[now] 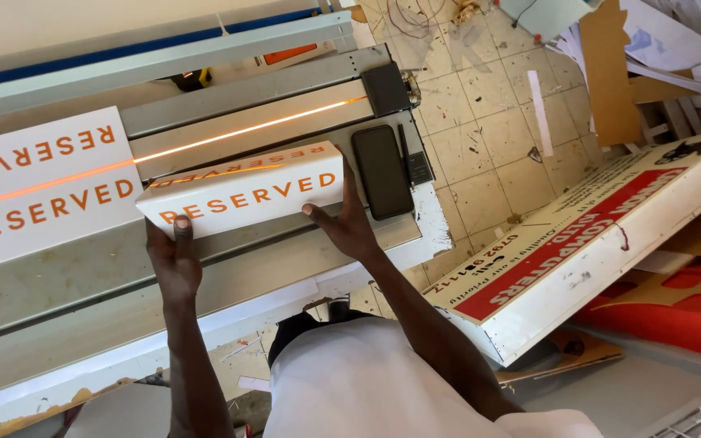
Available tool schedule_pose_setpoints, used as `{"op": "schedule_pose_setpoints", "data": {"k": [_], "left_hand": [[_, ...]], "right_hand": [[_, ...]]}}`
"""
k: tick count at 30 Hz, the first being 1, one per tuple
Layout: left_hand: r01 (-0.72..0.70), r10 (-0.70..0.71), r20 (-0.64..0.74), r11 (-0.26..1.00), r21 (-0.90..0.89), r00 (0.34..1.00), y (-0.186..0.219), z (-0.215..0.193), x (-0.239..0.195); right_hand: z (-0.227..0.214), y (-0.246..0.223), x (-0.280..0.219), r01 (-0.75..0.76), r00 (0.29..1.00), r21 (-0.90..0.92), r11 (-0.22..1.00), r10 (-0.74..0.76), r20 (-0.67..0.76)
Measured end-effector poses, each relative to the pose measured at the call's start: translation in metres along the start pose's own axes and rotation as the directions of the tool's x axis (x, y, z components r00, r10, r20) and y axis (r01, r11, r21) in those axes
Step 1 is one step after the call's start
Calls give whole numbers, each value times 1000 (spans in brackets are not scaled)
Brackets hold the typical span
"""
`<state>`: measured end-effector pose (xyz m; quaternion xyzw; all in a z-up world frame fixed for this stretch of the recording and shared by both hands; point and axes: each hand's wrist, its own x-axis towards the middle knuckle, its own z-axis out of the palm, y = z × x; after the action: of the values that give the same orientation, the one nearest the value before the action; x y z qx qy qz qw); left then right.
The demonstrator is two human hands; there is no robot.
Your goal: Heat bending plastic 'RESERVED' signs using a strip heater to create a triangular shape.
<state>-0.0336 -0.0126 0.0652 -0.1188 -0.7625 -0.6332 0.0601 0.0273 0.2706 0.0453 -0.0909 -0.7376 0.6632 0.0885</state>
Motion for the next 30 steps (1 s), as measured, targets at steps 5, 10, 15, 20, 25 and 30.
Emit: {"op": "schedule_pose_setpoints", "data": {"k": [5, 10, 15, 20, 25, 30], "left_hand": [[-12, 11, -15, 1000, -17, 1000, -5, 1, -1], [-60, 57, -66, 997, -54, 996, -14, -1, -2], [-141, 127, -154, 987, -79, 980, -30, 10, -3], [-105, 89, -160, 990, -96, 983, -20, 11, 1], [-87, 70, -184, 993, -86, 980, -7, 13, -1], [-39, 13, -182, 989, -141, 983, -31, 12, -5]], "right_hand": [[-3, -11, 1, 44, 998, 58, 997, -46, 37], [-9, -5, 2, 35, 996, 57, 998, -39, 82], [-12, -4, 2, 70, 994, 57, 996, -74, 84], [-8, 14, 6, 33, 998, 23, 999, -34, 53], [-7, 35, 8, 111, 991, 28, 993, -113, 71], [-3, 26, 7, 99, 995, 37, 994, -100, 26]]}}
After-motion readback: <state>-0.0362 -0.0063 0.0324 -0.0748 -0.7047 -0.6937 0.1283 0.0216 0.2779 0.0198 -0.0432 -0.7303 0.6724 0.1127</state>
